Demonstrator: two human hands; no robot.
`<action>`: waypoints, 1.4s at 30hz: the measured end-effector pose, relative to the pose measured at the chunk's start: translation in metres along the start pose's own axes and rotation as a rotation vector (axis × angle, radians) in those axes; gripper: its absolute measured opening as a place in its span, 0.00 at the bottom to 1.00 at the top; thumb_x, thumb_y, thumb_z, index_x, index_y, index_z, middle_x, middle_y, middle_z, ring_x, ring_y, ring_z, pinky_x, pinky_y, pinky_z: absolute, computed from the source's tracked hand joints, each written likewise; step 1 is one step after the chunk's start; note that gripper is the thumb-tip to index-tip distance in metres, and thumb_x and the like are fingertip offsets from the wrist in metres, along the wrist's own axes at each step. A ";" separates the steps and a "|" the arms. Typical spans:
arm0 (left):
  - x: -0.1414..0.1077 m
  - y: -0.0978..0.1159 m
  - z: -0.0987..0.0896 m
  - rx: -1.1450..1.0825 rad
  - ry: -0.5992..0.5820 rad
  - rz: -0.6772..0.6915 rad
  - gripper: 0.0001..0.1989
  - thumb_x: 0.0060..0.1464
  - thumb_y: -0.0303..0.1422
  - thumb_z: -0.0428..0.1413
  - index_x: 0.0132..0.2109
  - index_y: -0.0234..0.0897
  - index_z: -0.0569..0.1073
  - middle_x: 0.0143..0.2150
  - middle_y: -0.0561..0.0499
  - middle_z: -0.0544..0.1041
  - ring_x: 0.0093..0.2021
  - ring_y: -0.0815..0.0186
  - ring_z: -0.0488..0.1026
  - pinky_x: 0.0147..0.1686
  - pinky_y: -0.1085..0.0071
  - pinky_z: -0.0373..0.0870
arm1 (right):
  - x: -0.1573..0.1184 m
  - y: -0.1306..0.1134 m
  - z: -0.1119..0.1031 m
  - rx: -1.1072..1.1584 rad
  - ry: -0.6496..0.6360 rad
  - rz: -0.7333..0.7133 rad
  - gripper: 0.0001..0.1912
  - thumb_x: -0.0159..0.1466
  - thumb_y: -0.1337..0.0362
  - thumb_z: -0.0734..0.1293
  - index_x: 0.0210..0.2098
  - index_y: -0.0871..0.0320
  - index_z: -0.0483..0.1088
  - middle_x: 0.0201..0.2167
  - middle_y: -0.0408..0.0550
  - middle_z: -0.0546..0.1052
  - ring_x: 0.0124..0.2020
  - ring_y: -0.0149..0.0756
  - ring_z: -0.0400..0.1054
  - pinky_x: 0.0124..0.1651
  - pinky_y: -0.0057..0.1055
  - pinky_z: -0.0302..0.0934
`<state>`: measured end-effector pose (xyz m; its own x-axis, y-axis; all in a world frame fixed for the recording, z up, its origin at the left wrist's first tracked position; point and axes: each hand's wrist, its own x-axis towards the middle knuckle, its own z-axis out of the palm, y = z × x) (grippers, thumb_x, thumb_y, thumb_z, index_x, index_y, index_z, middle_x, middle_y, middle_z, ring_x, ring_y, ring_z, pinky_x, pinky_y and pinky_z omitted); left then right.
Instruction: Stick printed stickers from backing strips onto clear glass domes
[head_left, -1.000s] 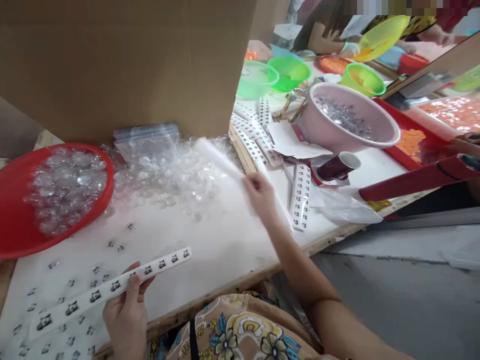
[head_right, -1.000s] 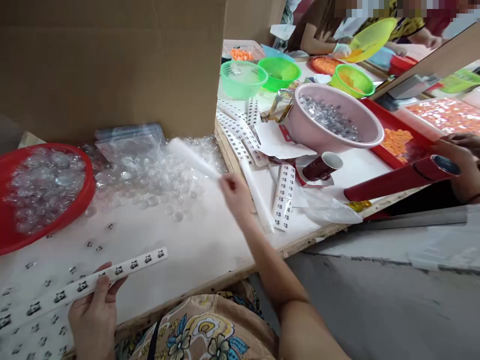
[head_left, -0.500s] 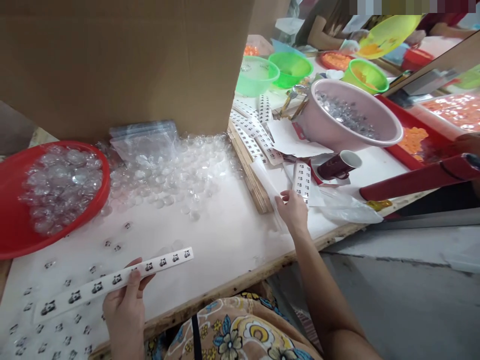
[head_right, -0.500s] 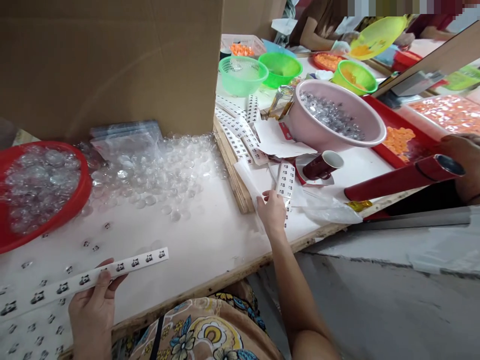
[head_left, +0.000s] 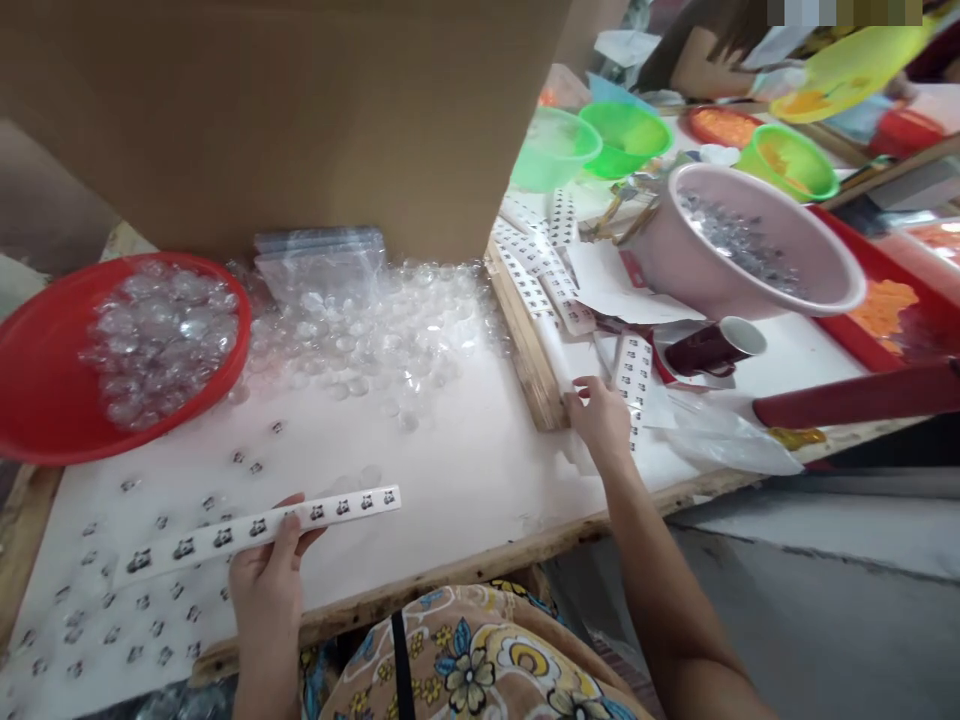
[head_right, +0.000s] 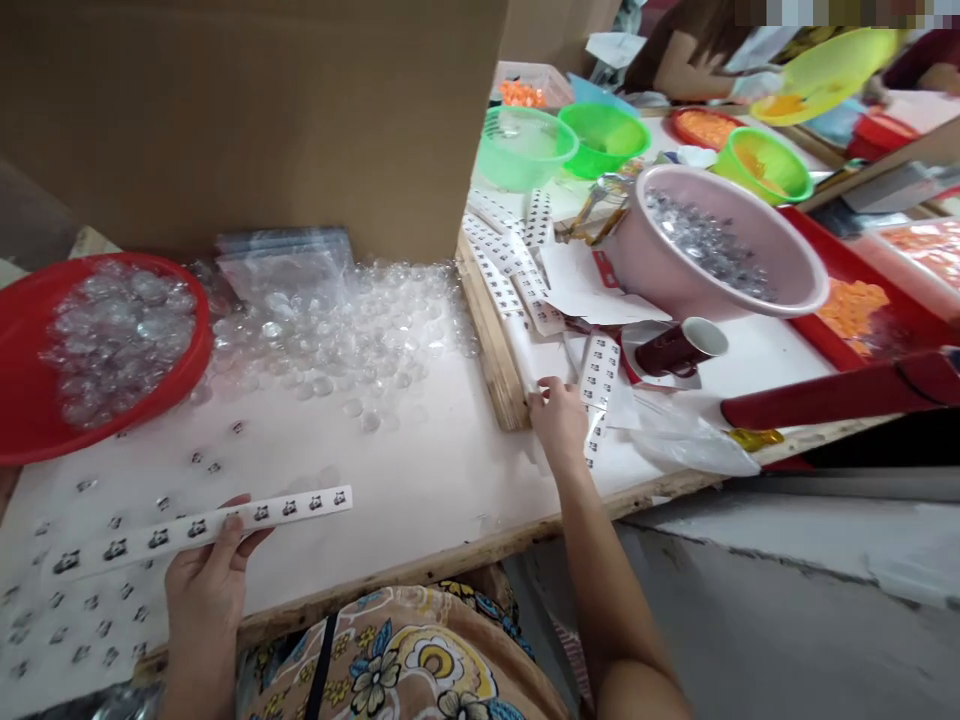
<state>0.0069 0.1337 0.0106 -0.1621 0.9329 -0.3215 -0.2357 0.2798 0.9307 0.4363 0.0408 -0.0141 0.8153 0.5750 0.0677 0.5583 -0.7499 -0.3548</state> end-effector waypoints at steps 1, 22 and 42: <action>-0.001 0.000 0.000 -0.008 0.009 -0.004 0.16 0.39 0.39 0.71 0.34 0.34 0.81 0.36 0.49 0.81 0.35 0.65 0.78 0.32 0.71 0.81 | -0.001 0.001 -0.002 -0.019 0.007 -0.009 0.16 0.59 0.62 0.62 0.45 0.59 0.72 0.35 0.53 0.74 0.38 0.43 0.67 0.42 0.38 0.58; -0.028 0.004 -0.034 -0.142 0.321 0.108 0.13 0.45 0.39 0.68 0.37 0.37 0.81 0.39 0.49 0.80 0.36 0.67 0.77 0.34 0.71 0.80 | -0.156 -0.218 0.047 0.753 -0.743 -0.979 0.04 0.66 0.68 0.64 0.36 0.55 0.71 0.34 0.48 0.76 0.32 0.33 0.71 0.34 0.29 0.65; -0.005 0.016 -0.030 -0.126 0.359 0.141 0.15 0.45 0.40 0.67 0.38 0.35 0.80 0.40 0.49 0.80 0.38 0.65 0.77 0.36 0.69 0.79 | -0.140 -0.242 0.053 0.858 -0.664 -0.933 0.06 0.65 0.66 0.63 0.33 0.54 0.71 0.37 0.50 0.75 0.41 0.36 0.70 0.42 0.33 0.66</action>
<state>-0.0252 0.1264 0.0221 -0.5200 0.8157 -0.2537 -0.2990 0.1044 0.9485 0.1791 0.1590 0.0127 -0.1472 0.9620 0.2298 0.3820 0.2696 -0.8840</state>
